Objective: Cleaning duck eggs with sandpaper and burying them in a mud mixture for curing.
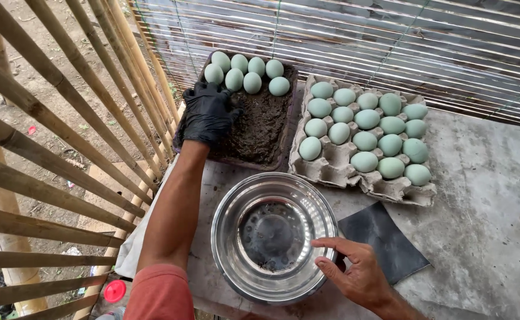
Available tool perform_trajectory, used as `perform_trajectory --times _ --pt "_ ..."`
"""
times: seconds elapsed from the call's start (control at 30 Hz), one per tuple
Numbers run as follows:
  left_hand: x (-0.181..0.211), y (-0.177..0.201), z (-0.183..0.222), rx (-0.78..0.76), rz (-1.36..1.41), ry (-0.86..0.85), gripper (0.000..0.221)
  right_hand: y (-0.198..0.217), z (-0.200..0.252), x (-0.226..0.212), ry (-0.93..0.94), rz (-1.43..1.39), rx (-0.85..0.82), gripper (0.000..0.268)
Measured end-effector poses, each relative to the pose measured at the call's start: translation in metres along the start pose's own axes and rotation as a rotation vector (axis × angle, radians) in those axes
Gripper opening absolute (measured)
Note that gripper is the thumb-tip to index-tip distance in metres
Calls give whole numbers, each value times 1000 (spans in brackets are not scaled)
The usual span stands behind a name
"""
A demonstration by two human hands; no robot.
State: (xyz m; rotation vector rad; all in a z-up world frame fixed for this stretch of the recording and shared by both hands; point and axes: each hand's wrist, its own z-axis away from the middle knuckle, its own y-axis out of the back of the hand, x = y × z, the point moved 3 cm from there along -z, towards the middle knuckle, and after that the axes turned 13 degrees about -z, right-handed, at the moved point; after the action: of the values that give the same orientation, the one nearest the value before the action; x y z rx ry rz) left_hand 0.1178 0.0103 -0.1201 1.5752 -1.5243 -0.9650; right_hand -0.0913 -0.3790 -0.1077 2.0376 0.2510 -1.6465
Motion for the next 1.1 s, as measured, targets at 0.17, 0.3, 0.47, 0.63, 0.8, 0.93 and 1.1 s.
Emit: perform_trajectory --times 0.17,0.3,0.47,0.63,0.8,0.93,1.1 --pt "1 -6 -1 -12 -8 -1 33 0 0 -2 -8 2 -7 30" --pt "0 -2 -2 74 -35 66 24 0 0 -2 -16 -1 -3 30" --pt "-9 0 -1 49 -15 83 30 0 0 -1 16 15 -9 29" --pt "-33 -7 -1 -30 -97 170 25 1 1 3 -62 11 -19 31" --pt "-38 -8 -2 -75 0 163 54 1 -1 4 -35 -7 -11 29" --pt "-25 7 -1 -196 -19 129 53 3 1 10 -63 13 -18 33" --pt "-25 5 -3 -186 -124 122 38 3 0 4 19 -5 -49 33"
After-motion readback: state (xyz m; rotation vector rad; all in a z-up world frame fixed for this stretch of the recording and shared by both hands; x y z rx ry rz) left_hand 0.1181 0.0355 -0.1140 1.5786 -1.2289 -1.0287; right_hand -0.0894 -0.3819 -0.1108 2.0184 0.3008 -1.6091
